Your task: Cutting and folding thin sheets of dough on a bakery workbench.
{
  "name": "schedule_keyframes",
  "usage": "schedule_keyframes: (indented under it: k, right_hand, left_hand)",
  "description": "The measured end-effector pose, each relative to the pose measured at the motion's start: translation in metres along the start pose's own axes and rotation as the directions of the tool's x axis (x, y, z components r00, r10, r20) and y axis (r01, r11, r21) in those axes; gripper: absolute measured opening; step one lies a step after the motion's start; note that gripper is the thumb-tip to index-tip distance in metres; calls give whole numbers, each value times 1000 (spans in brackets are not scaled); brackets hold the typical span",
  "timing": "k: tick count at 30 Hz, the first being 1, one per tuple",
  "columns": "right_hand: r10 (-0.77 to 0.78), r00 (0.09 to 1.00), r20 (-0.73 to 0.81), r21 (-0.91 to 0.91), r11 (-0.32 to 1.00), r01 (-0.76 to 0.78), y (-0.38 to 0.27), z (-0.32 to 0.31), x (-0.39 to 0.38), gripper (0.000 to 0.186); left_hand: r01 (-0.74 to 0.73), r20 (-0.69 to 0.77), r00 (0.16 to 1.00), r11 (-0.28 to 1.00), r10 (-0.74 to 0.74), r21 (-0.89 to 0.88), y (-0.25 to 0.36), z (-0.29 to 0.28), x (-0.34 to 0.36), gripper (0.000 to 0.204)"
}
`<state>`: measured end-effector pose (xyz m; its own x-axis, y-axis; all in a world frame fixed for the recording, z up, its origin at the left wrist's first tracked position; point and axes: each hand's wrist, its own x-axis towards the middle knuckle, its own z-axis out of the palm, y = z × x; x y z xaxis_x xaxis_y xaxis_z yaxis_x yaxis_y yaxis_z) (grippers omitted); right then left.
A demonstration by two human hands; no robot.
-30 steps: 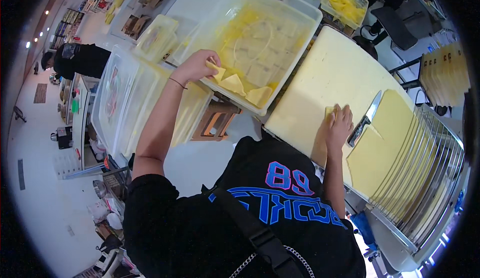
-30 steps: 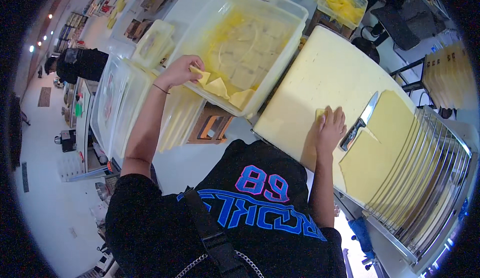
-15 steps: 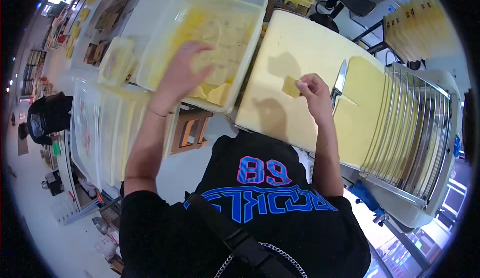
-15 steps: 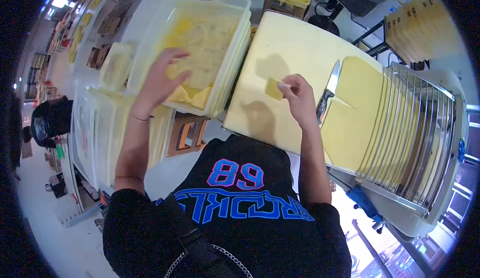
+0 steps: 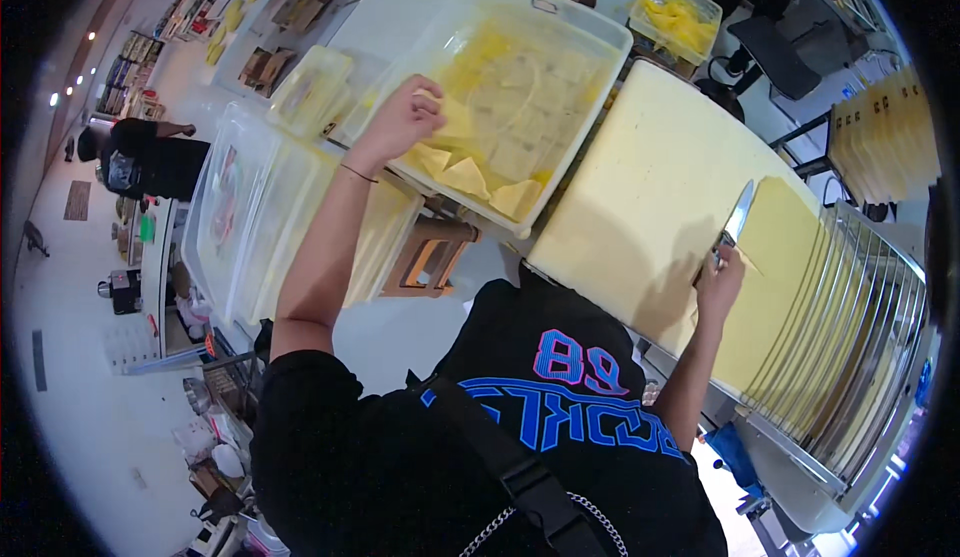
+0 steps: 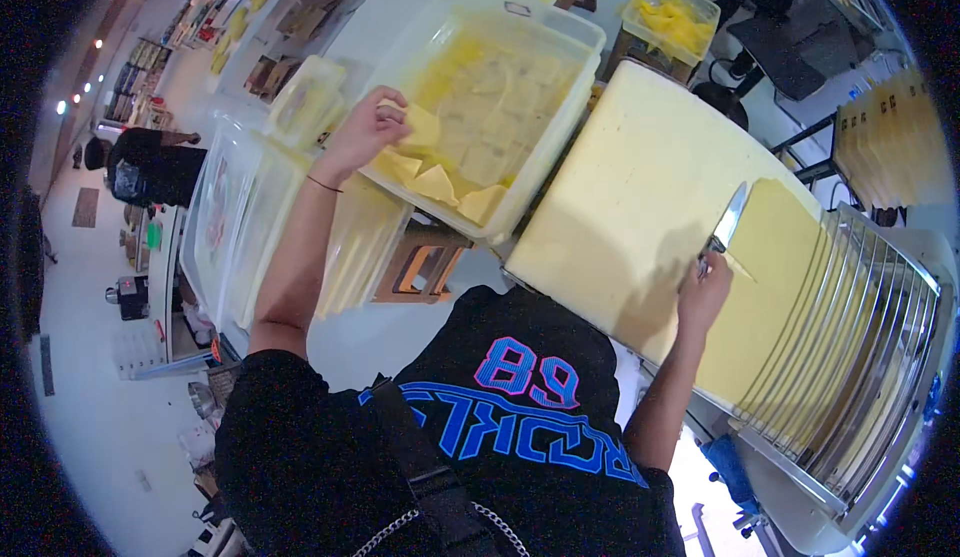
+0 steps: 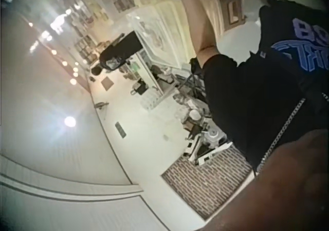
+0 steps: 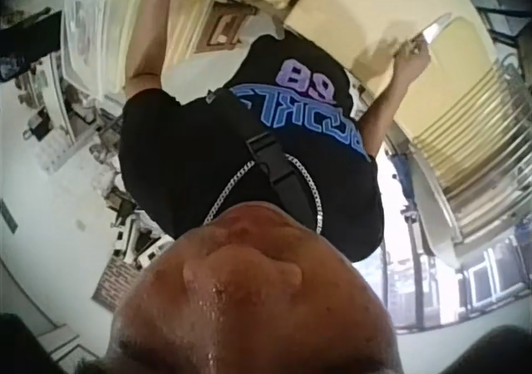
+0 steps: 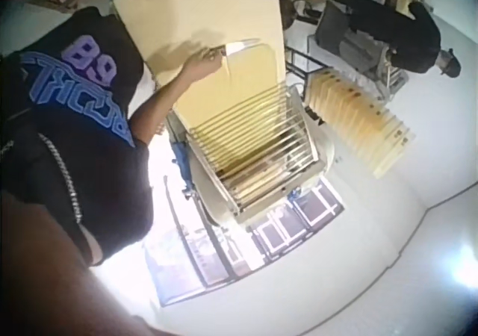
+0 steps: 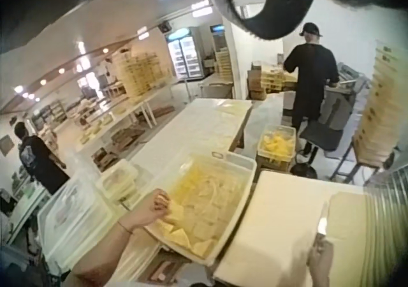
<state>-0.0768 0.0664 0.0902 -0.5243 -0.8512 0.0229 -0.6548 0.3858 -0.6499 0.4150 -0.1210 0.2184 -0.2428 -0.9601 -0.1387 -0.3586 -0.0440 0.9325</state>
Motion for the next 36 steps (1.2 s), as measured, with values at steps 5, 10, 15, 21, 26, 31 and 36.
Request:
schedule_keyframes:
  k: [5,10,15,21,26,31,36]
  right_hand:
    - [147,977,-154,-179,968,-174,43,10,-1,35]
    - [258,961,-102,-107,957,-268,30,12,3,44]
    - [269,960,-82,-139,950,-279,14,17,4,53]
    - [264,958,-108,-159,947,-279,25,23,7,56]
    - [276,956,-94,-159,944,-288,22,21,4,56]
    - [246,966,-80,-206,944,-258,23,20,7,56]
    - [188,976,-110,-267,940,-211,29,24,9,57]
  left_hand:
    - [26,20,999,925,-37,379,-20,-42,-1,23]
    - [-49,58,998,616,6,786,-34,-43,1,14]
    - [-156,117,987,491,110,857,-58,-44,7,13]
    - [-64,35,998,635,59,770,-11,-27,4,16]
    - [-55,43,998,671,34,739,-2,-33,-2,17]
    - [2,36,998,555,-58,832,-21,-38,-3,10]
    - [8,-9,1000,354,3,935,-39,-28,-1,9]
